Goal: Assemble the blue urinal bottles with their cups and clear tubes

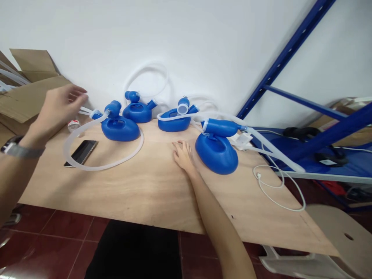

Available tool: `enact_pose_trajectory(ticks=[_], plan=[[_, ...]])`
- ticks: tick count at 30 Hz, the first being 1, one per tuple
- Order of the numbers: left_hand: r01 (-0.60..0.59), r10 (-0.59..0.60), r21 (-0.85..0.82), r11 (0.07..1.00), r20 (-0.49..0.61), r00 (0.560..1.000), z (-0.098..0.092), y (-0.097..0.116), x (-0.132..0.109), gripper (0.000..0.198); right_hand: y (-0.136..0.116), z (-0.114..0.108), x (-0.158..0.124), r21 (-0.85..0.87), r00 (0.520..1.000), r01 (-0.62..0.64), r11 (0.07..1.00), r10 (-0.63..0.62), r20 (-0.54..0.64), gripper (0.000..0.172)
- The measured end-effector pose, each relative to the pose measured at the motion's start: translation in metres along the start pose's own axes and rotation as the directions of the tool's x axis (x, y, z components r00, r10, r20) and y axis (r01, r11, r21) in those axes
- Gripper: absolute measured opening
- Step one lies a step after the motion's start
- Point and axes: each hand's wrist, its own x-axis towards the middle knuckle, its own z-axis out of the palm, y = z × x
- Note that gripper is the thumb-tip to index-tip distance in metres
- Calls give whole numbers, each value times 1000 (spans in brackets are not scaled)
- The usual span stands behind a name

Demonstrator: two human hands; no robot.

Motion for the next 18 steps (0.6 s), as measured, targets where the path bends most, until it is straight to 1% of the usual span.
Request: enact_pose_trajectory(ticks=[1, 2, 3, 4, 5, 6, 7, 8, 10, 11, 12, 13, 14, 15, 18], plan=[[-83, 80, 61, 995, 56, 995, -2, 23, -21, 60, 0, 0, 0, -1, 1000, -2, 1000, 2, 8, 50], [-185, 168, 116, 976, 139, 976, 1, 45, -44, 63, 1, 0, -1, -1, 1000, -4, 1000, 4, 14, 50], [-276, 234, 147, 950, 254, 939, 10, 65, -65, 65, 1, -1, -1, 0, 1000, -5, 1000, 5, 17, 50], [-339, 281, 124, 933, 342, 897, 24, 82, -84, 66, 1, -1, -1, 1, 1000, -5, 1000, 5, 19, 50], [-374, 314, 80, 924, 397, 862, 42, 94, -98, 67, 0, -2, -2, 0, 1000, -5, 1000, 5, 19, 50], [-389, 327, 61, 919, 431, 841, 64, 102, -107, 69, -1, -3, -2, -2, 1000, -6, 1000, 6, 16, 50], [-385, 318, 70, 920, 441, 839, 87, 106, -110, 72, -2, -5, -2, -7, 1000, -8, 1000, 8, 7, 50], [-370, 293, 96, 924, 442, 848, 109, 106, -108, 74, -3, -6, -2, -16, 1000, -15, 1000, 15, -13, 51], [-322, 234, 142, 936, 433, 871, 147, 96, -92, 72, -7, -10, -2, -34, 995, -43, 998, 40, -91, 53], [-287, 193, 166, 943, 427, 883, 161, 88, -81, 69, -9, -11, -2, -40, 988, -64, 997, 58, -144, 54], [-248, 145, 193, 949, 430, 891, 170, 78, -71, 68, -10, -13, -1, -43, 977, -87, 995, 77, -199, 54], [-238, 127, 200, 951, 447, 885, 177, 68, -61, 69, -12, -15, -1, -43, 964, -111, 993, 97, -249, 55], [-249, 139, 193, 949, 453, 881, 181, 59, -53, 68, -12, -16, 0, -39, 951, -133, 990, 117, -287, 57], [-269, 155, 182, 946, 474, 867, 183, 49, -47, 68, -13, -16, 0, -32, 940, -151, 988, 134, -313, 59], [-304, 182, 170, 937, 506, 843, 186, 24, -35, 66, -13, -16, 2, -21, 937, -160, 987, 145, -317, 63]])
